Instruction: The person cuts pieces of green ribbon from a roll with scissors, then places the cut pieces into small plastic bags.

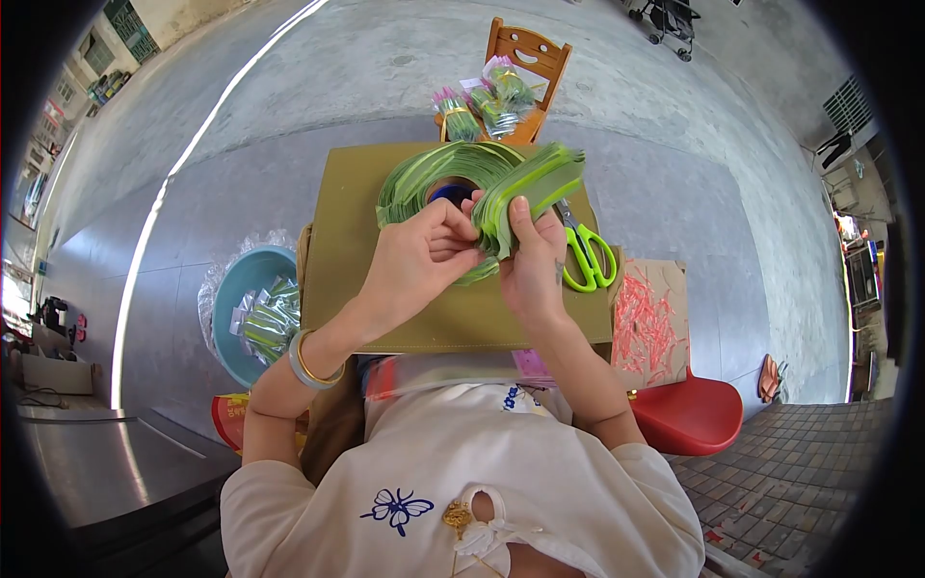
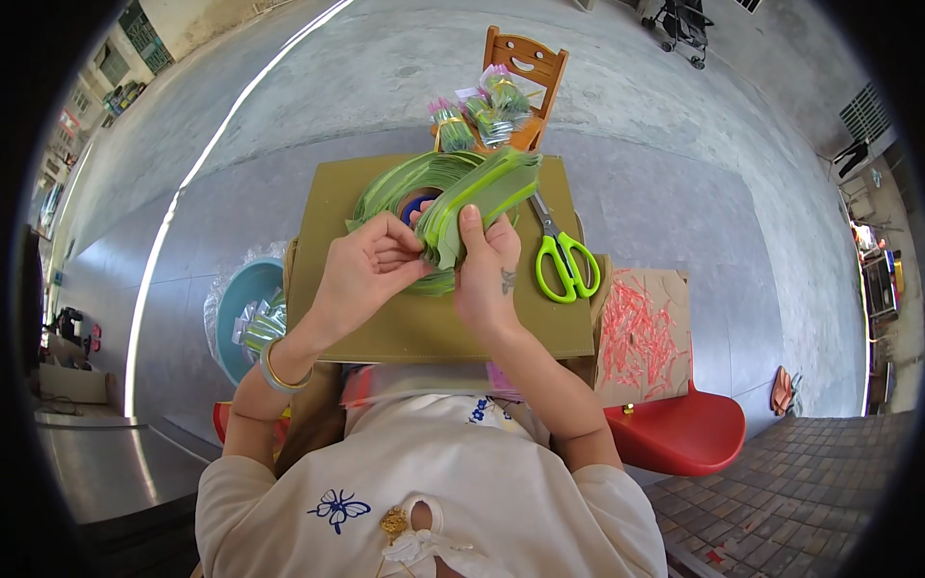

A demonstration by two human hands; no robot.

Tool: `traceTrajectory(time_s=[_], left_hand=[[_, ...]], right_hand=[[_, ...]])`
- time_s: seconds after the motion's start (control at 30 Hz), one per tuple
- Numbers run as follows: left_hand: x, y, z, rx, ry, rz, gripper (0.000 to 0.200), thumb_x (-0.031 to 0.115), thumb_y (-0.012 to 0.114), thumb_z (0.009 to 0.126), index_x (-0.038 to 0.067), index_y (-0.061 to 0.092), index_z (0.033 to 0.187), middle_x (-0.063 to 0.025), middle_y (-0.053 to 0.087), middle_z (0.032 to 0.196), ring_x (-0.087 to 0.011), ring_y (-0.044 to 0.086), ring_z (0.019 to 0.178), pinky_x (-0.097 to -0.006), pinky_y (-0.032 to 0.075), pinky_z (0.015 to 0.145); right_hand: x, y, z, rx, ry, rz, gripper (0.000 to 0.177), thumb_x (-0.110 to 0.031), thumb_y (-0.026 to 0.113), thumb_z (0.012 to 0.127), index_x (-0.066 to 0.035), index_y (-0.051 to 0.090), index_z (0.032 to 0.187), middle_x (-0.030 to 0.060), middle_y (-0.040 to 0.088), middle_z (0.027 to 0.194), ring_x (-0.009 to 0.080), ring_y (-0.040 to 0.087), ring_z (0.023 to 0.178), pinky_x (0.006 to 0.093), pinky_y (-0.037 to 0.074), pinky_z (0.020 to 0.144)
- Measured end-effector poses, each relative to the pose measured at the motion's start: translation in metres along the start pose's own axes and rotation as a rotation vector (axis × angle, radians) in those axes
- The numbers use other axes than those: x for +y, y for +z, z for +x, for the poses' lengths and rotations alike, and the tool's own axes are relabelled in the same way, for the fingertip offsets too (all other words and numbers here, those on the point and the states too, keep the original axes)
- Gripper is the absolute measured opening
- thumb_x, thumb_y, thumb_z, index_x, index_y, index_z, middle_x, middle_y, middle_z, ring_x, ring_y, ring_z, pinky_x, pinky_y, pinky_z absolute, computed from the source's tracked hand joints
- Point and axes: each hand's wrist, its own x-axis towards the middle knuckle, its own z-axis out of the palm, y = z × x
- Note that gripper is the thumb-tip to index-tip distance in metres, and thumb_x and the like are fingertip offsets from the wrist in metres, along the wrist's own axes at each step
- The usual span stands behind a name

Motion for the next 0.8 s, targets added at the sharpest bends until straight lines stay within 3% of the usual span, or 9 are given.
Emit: traceTrajectory(time_s=[0.17, 0.3, 0.47, 0.6, 0.7, 0.8], left_hand=[[0.001, 0.008, 0.001, 0.040, 0.055, -0.182, 0.026, 0.004, 0.068, 0.076, -0.005, 0.052, 0.096, -0.0112, 0.064, 0.086, -0.0116, 0.063, 0.077, -0.0252, 0.051, 0.074], [0.003, 0.002, 0.010, -0.027, -0.058, 0.011, 0.022, 0.004, 0.064, 0.080, -0.007, 0.056, 0.097, -0.0110, 0.064, 0.082, -0.0146, 0.064, 0.075, -0.0238, 0.052, 0.069], [-0.007, -0.002, 0.013, -0.089, -0.148, -0.135, 0.022, 0.004, 0.059, 0.083, -0.007, 0.056, 0.103, -0.0093, 0.063, 0.084, -0.0162, 0.064, 0.073, -0.0248, 0.055, 0.064], [-0.010, 0.004, 0.011, -0.071, -0.183, -0.327, 0.033, 0.005, 0.063, 0.081, -0.005, 0.054, 0.110, -0.0103, 0.063, 0.089, -0.0153, 0.064, 0.076, -0.0253, 0.054, 0.068], [-0.002, -0.016, 0.010, -0.296, -0.185, 0.067, 0.037, 0.006, 0.065, 0.080, -0.006, 0.052, 0.113, -0.0106, 0.062, 0.096, -0.0164, 0.062, 0.082, -0.0270, 0.053, 0.074], [0.012, -0.024, 0.008, 0.010, -0.047, -0.129, 0.038, 0.007, 0.066, 0.078, -0.003, 0.053, 0.113, -0.0105, 0.061, 0.098, -0.0145, 0.059, 0.087, -0.0251, 0.051, 0.077]], right_hand=[[0.004, 0.003, -0.001, 0.047, -0.201, -0.078, 0.021, -0.016, 0.039, 0.095, 0.003, 0.047, 0.102, 0.0141, 0.062, 0.095, 0.0173, 0.061, 0.083, 0.0287, 0.050, 0.075], [0.005, 0.006, -0.002, 0.004, -0.296, -0.140, 0.023, -0.016, 0.040, 0.095, 0.004, 0.048, 0.103, 0.0139, 0.063, 0.095, 0.0159, 0.060, 0.083, 0.0284, 0.048, 0.076], [0.004, 0.008, -0.001, 0.032, -0.374, -0.108, 0.022, -0.015, 0.040, 0.094, 0.003, 0.049, 0.103, 0.0143, 0.062, 0.098, 0.0155, 0.059, 0.085, 0.0289, 0.047, 0.078], [0.001, 0.012, -0.001, -0.058, -0.260, 0.020, 0.019, -0.011, 0.038, 0.094, 0.002, 0.048, 0.103, 0.0119, 0.061, 0.092, 0.0150, 0.059, 0.077, 0.0268, 0.048, 0.070], [0.003, -0.001, 0.000, -0.196, -0.166, -0.091, 0.016, -0.009, 0.037, 0.093, 0.000, 0.047, 0.102, 0.0095, 0.060, 0.085, 0.0131, 0.057, 0.066, 0.0260, 0.047, 0.059], [-0.020, -0.004, -0.001, -0.315, -0.017, -0.444, 0.013, -0.008, 0.038, 0.092, -0.001, 0.047, 0.100, 0.0071, 0.058, 0.075, 0.0114, 0.052, 0.056, 0.0258, 0.043, 0.051]])
